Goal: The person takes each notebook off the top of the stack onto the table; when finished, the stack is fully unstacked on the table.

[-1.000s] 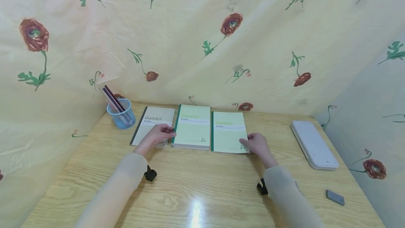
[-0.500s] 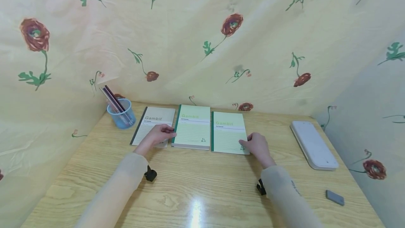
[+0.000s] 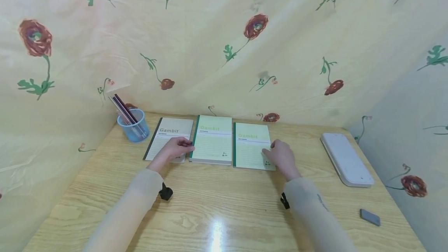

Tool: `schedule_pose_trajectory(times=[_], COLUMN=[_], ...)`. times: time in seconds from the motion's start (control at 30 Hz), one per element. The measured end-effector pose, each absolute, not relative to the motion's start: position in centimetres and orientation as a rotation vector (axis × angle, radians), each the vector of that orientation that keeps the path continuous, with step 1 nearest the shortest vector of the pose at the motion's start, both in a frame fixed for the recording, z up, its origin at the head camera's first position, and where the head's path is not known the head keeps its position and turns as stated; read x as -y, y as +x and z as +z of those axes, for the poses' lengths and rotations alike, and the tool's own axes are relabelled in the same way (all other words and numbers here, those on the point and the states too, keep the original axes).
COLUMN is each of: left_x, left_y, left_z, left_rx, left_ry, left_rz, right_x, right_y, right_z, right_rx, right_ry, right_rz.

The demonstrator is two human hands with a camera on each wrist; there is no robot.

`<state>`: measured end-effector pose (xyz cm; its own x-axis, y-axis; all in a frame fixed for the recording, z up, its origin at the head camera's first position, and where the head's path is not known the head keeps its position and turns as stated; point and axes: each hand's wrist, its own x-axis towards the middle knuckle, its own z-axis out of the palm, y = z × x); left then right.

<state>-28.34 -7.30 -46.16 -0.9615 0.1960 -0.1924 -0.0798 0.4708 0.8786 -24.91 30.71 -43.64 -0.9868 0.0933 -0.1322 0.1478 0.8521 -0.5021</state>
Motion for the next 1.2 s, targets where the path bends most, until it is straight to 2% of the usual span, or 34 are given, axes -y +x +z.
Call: schedule_pose_trajectory(times=[0.63,1.2], left_x=[7.4,7.3], left_y=[-28.2,-28.1], left_z=[-46.0,-46.1], left_rx=[-2.461,-2.453], left_ry=[0.096,0.106], left_rz=[1.486,1.499], right_x=[-23.1,-19.7], right_y=[-27.0,-26.7], right_z=[-43.8,-44.9], right_rx=[-2.901,-2.899], right_ry=[0.0,-0.025], right_rz=[-1.108,-1.064])
